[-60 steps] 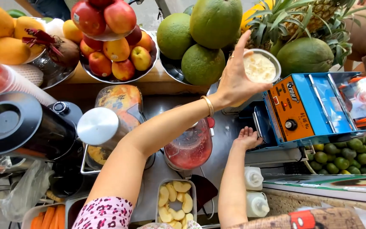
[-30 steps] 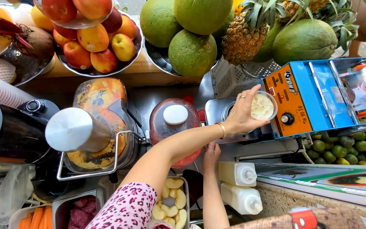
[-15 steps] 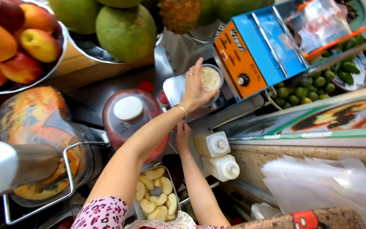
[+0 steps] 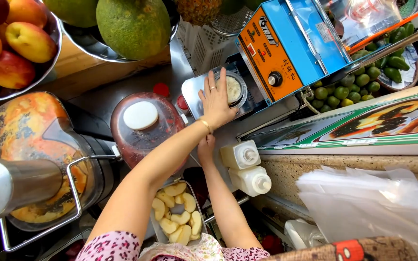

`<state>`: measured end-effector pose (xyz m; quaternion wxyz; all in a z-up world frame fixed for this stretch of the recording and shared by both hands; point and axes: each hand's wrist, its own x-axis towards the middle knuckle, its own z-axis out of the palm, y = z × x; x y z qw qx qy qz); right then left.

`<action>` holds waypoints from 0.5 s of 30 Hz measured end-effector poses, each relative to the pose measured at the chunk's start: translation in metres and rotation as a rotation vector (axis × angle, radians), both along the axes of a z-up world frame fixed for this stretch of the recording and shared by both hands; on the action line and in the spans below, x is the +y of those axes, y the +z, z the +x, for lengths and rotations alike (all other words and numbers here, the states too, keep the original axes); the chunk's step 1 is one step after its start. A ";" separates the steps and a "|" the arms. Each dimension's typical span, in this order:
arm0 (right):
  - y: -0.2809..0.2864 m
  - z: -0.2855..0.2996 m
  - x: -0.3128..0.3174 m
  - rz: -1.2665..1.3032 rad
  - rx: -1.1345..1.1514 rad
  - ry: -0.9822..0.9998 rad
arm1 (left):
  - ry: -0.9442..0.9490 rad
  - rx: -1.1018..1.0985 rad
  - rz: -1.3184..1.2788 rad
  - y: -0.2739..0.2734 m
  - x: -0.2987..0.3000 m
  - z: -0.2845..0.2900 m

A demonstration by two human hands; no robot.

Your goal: Preparing and blending various fruit and vegetable juices at a stall, including dragon fruit and carrot juices.

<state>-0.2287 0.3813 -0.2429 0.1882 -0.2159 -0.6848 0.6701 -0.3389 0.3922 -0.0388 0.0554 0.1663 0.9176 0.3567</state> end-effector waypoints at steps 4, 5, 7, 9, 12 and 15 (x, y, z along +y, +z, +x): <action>-0.014 0.010 0.000 -0.082 0.130 0.029 | -0.053 0.092 0.264 0.024 -0.030 0.072; -0.033 0.012 0.001 -0.194 0.038 0.018 | -0.104 0.191 0.471 0.031 -0.042 0.095; -0.042 -0.014 0.008 -0.265 0.012 0.033 | -0.279 0.102 0.593 0.045 -0.085 0.135; -0.036 -0.024 0.008 -0.341 -0.044 0.077 | -0.424 -0.002 0.704 0.054 -0.133 0.166; -0.011 -0.001 0.010 -0.189 -0.044 0.072 | -0.424 -0.084 0.637 0.063 -0.201 0.201; 0.008 -0.014 0.009 -0.264 -0.083 0.054 | -0.241 -0.132 0.578 0.055 -0.251 0.215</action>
